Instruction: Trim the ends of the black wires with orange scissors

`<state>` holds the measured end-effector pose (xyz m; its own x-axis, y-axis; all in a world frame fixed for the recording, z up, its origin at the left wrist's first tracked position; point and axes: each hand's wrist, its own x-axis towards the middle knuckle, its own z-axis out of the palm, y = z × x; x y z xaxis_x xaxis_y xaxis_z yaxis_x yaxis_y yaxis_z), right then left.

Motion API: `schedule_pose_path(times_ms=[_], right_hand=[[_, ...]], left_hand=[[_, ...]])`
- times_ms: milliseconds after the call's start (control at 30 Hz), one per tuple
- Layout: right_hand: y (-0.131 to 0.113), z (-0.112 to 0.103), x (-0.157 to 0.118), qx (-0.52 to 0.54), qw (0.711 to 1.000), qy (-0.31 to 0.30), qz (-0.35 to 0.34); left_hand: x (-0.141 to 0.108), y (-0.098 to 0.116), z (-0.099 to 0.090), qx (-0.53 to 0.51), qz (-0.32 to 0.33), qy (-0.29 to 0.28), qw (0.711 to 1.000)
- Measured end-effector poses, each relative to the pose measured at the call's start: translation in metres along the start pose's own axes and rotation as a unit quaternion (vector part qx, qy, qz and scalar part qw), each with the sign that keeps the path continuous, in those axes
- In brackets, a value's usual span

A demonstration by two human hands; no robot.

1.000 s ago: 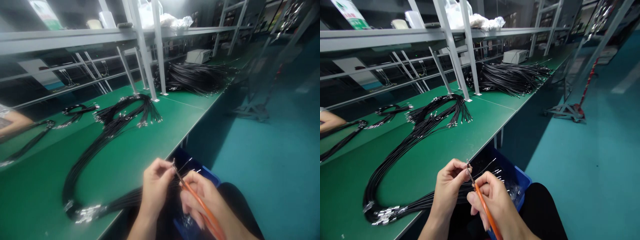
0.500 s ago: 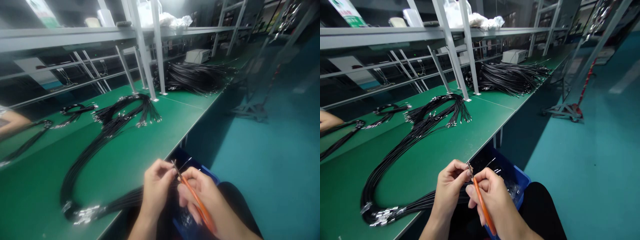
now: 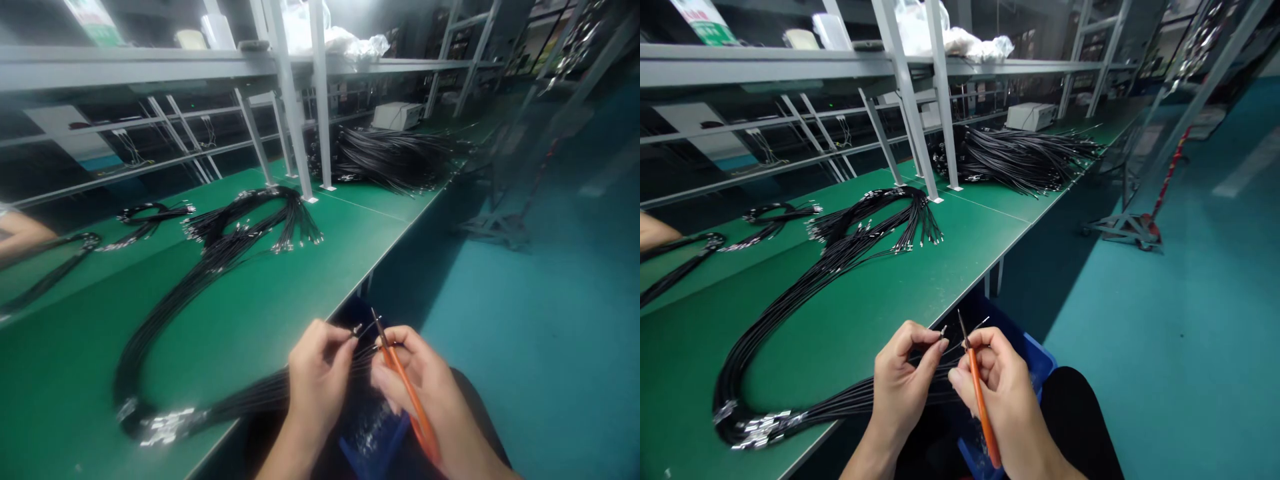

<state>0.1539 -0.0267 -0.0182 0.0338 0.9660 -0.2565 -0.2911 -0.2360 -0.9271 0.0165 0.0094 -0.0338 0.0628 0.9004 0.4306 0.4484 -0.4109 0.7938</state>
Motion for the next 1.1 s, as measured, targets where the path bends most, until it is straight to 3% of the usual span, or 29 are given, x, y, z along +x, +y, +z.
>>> schedule_pose_path(times_ms=[267,500,667,833,1100], right_hand=[[-0.004,0.001,0.012,0.066,0.994,0.035,-0.085],[-0.003,0.005,0.013,0.043,0.985,0.096,-0.137],[-0.005,0.006,0.019,0.071,0.992,0.048,-0.093],[-0.003,0.012,0.022,0.014,0.994,0.072,-0.084],[-0.005,0.0,0.013,0.002,0.997,0.03,-0.075]], left_hand=[[-0.003,0.004,0.002,0.063,0.072,-0.001,0.995],[-0.003,0.009,0.006,0.111,0.077,-0.006,0.991],[-0.004,0.01,0.006,0.065,0.053,-0.019,0.996],[-0.005,0.01,0.006,0.06,0.04,-0.032,0.997],[0.003,0.01,-0.001,-0.042,-0.063,-0.041,0.996]])
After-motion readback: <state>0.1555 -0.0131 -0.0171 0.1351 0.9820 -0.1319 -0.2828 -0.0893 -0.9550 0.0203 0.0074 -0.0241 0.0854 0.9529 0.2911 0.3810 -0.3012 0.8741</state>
